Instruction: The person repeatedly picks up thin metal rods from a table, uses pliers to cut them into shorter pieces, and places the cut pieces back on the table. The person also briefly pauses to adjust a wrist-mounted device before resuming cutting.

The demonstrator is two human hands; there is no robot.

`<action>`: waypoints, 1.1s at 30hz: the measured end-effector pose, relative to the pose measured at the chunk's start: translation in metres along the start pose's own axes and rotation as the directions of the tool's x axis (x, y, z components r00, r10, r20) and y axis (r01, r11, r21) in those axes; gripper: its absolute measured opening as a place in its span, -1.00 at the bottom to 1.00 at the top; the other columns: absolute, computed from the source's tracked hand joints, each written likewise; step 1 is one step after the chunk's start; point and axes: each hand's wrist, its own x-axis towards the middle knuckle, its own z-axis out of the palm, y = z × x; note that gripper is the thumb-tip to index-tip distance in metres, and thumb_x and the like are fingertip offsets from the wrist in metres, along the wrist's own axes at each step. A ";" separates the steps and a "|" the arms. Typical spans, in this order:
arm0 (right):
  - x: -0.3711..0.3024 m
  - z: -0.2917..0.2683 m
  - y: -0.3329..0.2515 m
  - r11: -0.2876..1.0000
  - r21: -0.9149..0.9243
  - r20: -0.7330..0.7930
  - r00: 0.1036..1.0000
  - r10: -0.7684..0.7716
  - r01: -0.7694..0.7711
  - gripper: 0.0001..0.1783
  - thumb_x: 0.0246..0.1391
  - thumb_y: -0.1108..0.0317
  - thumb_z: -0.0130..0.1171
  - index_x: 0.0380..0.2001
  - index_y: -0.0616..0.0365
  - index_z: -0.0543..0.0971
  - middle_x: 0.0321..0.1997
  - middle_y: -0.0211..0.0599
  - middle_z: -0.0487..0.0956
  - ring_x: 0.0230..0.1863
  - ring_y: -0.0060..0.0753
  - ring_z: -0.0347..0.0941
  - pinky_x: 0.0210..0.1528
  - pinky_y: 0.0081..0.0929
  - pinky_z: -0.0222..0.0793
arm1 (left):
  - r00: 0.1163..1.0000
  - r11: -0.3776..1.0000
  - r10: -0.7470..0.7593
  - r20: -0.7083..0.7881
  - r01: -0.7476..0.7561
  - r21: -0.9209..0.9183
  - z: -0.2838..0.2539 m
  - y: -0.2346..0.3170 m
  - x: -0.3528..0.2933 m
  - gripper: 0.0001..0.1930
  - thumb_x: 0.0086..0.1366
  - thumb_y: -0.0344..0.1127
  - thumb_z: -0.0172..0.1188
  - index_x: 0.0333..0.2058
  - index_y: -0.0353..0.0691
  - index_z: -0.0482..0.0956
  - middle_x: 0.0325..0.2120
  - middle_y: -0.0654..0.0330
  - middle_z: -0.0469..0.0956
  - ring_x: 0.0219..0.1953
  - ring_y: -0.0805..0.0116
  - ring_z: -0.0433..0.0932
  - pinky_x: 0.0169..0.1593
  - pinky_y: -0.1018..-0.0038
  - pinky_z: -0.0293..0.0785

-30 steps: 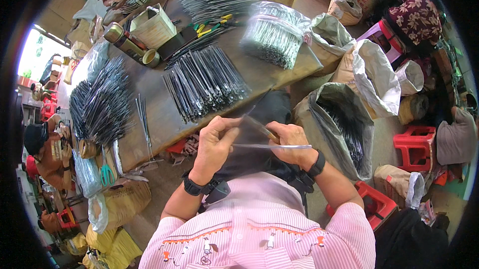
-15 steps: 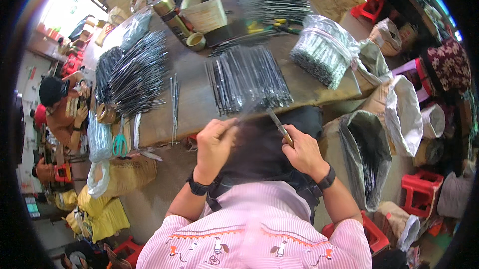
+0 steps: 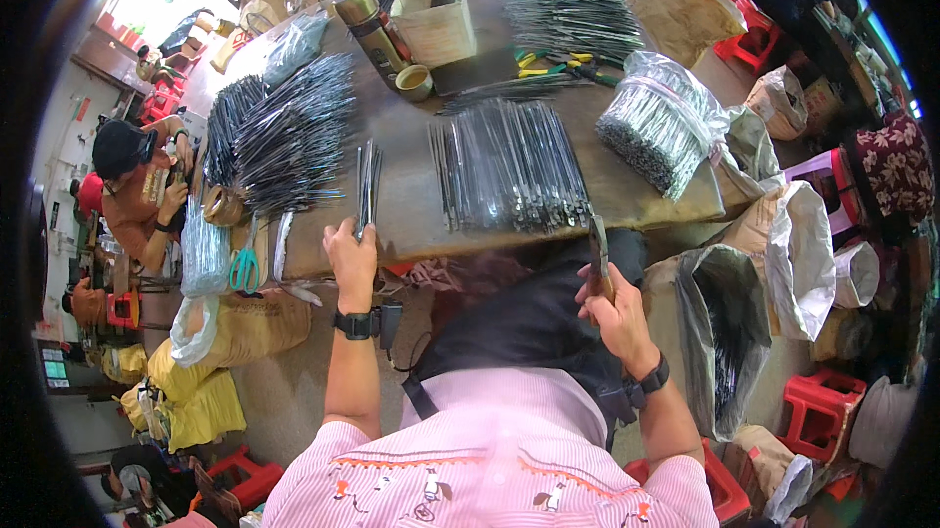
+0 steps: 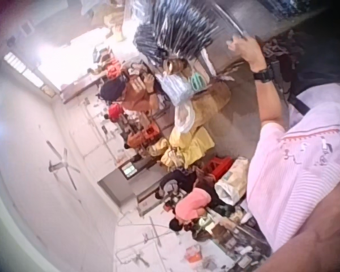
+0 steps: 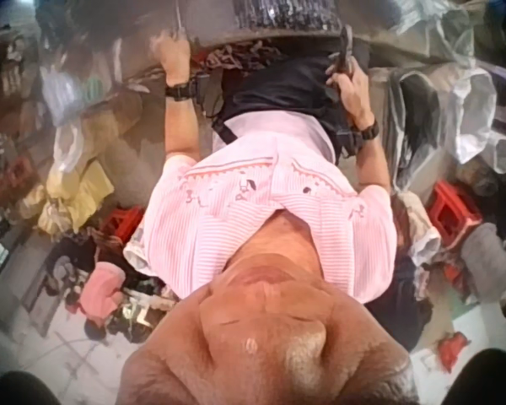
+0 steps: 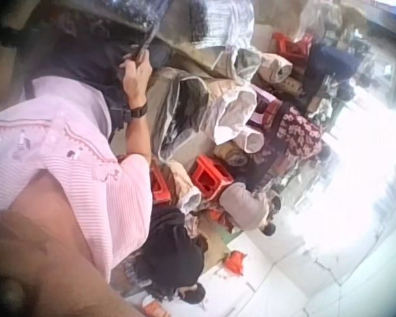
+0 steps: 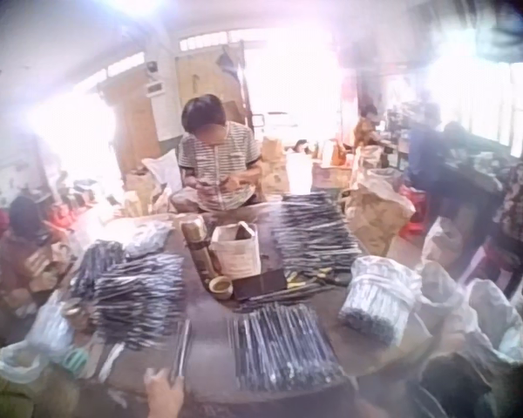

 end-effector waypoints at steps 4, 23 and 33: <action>-0.001 -0.002 -0.006 0.994 0.088 0.065 0.996 0.067 -0.073 -0.70 -0.10 0.52 -0.07 -0.20 0.23 0.43 -0.37 -0.31 0.53 -0.42 -0.53 0.48 -0.54 -0.66 0.27 | 0.989 0.984 0.107 0.105 -0.090 -0.155 0.014 0.039 -0.008 -0.65 0.14 -0.26 0.30 -0.15 -0.34 0.57 -0.21 -0.17 0.45 -0.12 -0.18 0.44 -0.04 0.12 0.41; 0.050 -0.110 0.025 0.674 0.706 -0.308 0.951 0.016 0.217 -0.88 0.07 0.41 0.05 -0.32 0.20 0.47 -0.39 -0.27 0.49 -0.36 -0.36 0.46 -0.25 -0.34 0.44 | 0.605 0.164 0.104 0.789 0.772 -0.614 0.021 0.048 0.018 -0.92 0.25 -0.43 0.12 -0.32 -0.30 0.50 -0.45 0.18 0.54 -0.42 0.35 0.57 -0.36 0.55 0.50; 0.112 -0.114 0.018 0.954 0.207 -0.609 0.792 -0.048 0.217 -0.72 -0.04 0.29 0.32 -0.33 0.30 0.62 -0.54 -0.51 0.52 -0.57 -0.66 0.34 -0.53 -0.58 0.23 | 0.626 0.064 0.143 0.766 0.767 -0.639 -0.014 0.073 -0.008 -0.84 0.25 -0.42 0.16 -0.19 -0.25 0.52 -0.48 0.26 0.53 -0.51 0.45 0.55 -0.55 0.69 0.34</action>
